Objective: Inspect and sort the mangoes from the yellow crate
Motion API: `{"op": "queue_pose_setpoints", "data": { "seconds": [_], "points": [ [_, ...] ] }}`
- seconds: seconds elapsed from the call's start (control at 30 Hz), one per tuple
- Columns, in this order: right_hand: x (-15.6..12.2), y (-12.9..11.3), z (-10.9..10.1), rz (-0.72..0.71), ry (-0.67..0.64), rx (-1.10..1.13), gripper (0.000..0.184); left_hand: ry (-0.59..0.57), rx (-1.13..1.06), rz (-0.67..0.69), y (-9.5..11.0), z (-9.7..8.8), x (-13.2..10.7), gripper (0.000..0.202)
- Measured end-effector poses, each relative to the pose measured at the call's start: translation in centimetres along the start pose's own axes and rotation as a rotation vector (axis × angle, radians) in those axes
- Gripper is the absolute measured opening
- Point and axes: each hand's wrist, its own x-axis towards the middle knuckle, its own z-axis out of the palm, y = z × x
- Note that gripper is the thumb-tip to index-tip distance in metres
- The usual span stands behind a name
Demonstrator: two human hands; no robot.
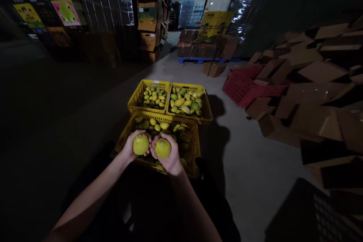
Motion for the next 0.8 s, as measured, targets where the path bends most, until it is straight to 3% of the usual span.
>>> {"op": "queue_pose_setpoints", "data": {
  "seconds": [0.23, 0.4, 0.6, 0.8],
  "points": [
    [0.4, -0.3, -0.1, -0.046, 0.231, 0.170, 0.020, 0.138, -0.272, -0.063, 0.8, -0.2, 0.4, 0.035],
    [-0.2, -1.3, -0.1, -0.174, 0.231, 0.096, 0.021, 0.096, -0.362, 0.011, 1.6, -0.6, 0.2, 0.035],
    [-0.2, -1.6, -0.6, -0.180, 0.229, 0.083, 0.019, 0.104, -0.342, -0.020, 2.0, -0.8, 0.1, 0.039],
    [-0.2, -1.2, -1.1, -0.193, 0.233, 0.151, 0.012, 0.051, -0.334, -0.012, 2.0, -0.8, -0.2, 0.025]
  ]
}}
